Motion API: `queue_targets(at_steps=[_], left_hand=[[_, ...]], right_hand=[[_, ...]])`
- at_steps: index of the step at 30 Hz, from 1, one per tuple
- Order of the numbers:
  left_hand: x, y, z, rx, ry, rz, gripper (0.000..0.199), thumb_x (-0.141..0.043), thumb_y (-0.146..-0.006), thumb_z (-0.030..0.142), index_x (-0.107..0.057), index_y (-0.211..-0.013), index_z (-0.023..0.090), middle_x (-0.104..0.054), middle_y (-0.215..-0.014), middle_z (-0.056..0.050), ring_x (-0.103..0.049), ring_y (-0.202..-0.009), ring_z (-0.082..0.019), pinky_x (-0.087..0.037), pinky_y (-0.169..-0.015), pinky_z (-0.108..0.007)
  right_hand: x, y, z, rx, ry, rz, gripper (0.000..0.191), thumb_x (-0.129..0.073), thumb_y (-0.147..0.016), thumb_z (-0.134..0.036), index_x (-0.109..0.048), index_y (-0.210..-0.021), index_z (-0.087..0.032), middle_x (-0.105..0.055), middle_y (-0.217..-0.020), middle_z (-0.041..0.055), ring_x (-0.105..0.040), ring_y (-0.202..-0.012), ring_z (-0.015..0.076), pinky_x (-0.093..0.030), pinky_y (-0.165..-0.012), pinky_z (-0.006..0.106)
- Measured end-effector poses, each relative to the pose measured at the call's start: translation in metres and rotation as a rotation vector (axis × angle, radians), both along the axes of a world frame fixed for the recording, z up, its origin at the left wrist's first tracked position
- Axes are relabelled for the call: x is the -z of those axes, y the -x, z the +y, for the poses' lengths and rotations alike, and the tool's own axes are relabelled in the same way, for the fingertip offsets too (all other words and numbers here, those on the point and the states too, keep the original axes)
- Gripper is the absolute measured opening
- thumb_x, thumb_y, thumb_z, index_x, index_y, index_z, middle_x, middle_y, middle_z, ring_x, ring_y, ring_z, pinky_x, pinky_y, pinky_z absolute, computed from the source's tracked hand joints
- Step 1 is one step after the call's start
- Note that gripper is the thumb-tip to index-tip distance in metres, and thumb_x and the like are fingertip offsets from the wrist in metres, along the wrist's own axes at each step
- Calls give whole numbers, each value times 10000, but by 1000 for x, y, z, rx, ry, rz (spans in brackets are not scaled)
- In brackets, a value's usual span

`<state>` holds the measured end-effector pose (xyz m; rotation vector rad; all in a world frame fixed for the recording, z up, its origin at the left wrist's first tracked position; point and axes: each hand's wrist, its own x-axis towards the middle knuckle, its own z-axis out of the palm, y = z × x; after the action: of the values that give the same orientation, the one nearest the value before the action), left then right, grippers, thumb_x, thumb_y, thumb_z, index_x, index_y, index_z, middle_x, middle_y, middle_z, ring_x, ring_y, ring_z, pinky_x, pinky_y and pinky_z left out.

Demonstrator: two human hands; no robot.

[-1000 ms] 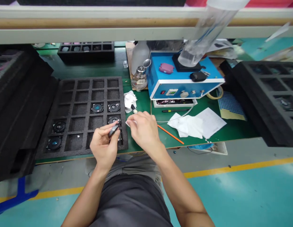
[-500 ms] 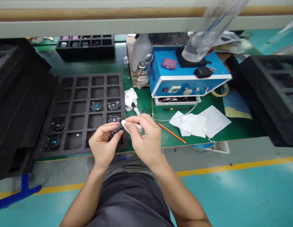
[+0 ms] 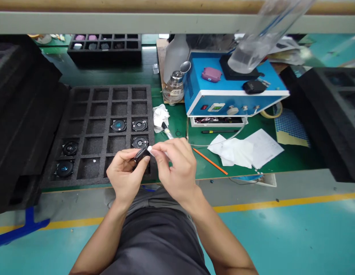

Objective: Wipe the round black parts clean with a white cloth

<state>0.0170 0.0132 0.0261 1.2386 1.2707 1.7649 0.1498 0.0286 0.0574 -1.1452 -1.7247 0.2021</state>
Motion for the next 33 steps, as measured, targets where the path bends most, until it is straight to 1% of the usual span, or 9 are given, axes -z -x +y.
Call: queue_targets(at_steps=[5, 9, 12, 16, 19, 22, 25, 29, 33], left_hand=[[4, 2, 0, 13, 14, 4, 112, -774, -797, 121, -697, -853, 179, -740, -871, -33, -740, -815, -138, -623, -728, -233], [8, 3, 0, 9, 31, -1, 120, -772, -781, 101, -714, -841, 187, -746, -882, -29, -742, -838, -148, -624, -744, -241], [6, 2, 0, 23, 94, 22, 113, -788, -768, 121, -730, -845, 179, -752, -867, -31, -743, -813, -152, -627, -723, -239], [2, 0, 0, 42, 144, 26, 100, -796, -773, 156, -738, -854, 169, -762, -871, -46, -746, -812, -159, -637, -733, -250], [0, 0, -1, 33, 163, 0, 109, -807, -762, 168, -729, -838, 166, -763, -869, -47, -750, -817, -161, -643, -734, -248], [1, 1, -2, 37, 166, -12, 125, -817, -744, 168, -735, -838, 169, -764, -862, -45, -751, -811, -162, -647, -730, -246], [0, 2, -1, 48, 186, -42, 126, -813, -742, 160, -747, -849, 173, -766, -849, -39, -751, -796, -160, -650, -729, -244], [0, 4, -1, 87, 223, -39, 140, -823, -728, 165, -755, -851, 170, -769, -848, -39, -753, -790, -166, -647, -700, -234], [3, 5, -2, 98, 228, 48, 126, -784, -742, 130, -752, -851, 184, -767, -846, -37, -745, -792, -170, -636, -687, -241]], right_hand=[[5, 16, -2, -73, -43, -132, 108, -613, -984, -195, -684, -913, -237, -714, -821, 37, -600, -789, 198, -457, -733, 376], [10, 10, 7, -134, -125, -294, 143, -577, -995, -161, -682, -950, -248, -722, -833, 16, -569, -798, 188, -407, -728, 369], [3, -6, 14, -168, -226, -519, 187, -536, -1009, -165, -683, -962, -270, -718, -819, -4, -549, -814, 197, -372, -763, 395], [-15, -22, 15, -164, -128, -679, 214, -539, -1006, -183, -684, -894, -292, -694, -798, -2, -549, -849, 211, -348, -809, 417], [-19, -24, 11, -119, -118, -582, 170, -583, -990, -195, -686, -900, -295, -709, -821, 2, -546, -834, 209, -346, -779, 410], [-10, -20, 12, -145, -132, -460, 119, -616, -984, -225, -694, -928, -294, -723, -834, 4, -559, -823, 202, -359, -747, 398], [1, -19, 16, -223, -176, -461, 128, -620, -983, -214, -706, -955, -306, -738, -848, -12, -571, -827, 191, -384, -767, 392], [9, -17, 22, -239, -248, -471, 181, -630, -957, -158, -721, -965, -314, -757, -894, -19, -572, -859, 195, -400, -797, 402], [11, -14, 25, -336, -98, -325, 162, -606, -974, -175, -715, -913, -279, -723, -842, 9, -564, -825, 191, -424, -739, 382]])
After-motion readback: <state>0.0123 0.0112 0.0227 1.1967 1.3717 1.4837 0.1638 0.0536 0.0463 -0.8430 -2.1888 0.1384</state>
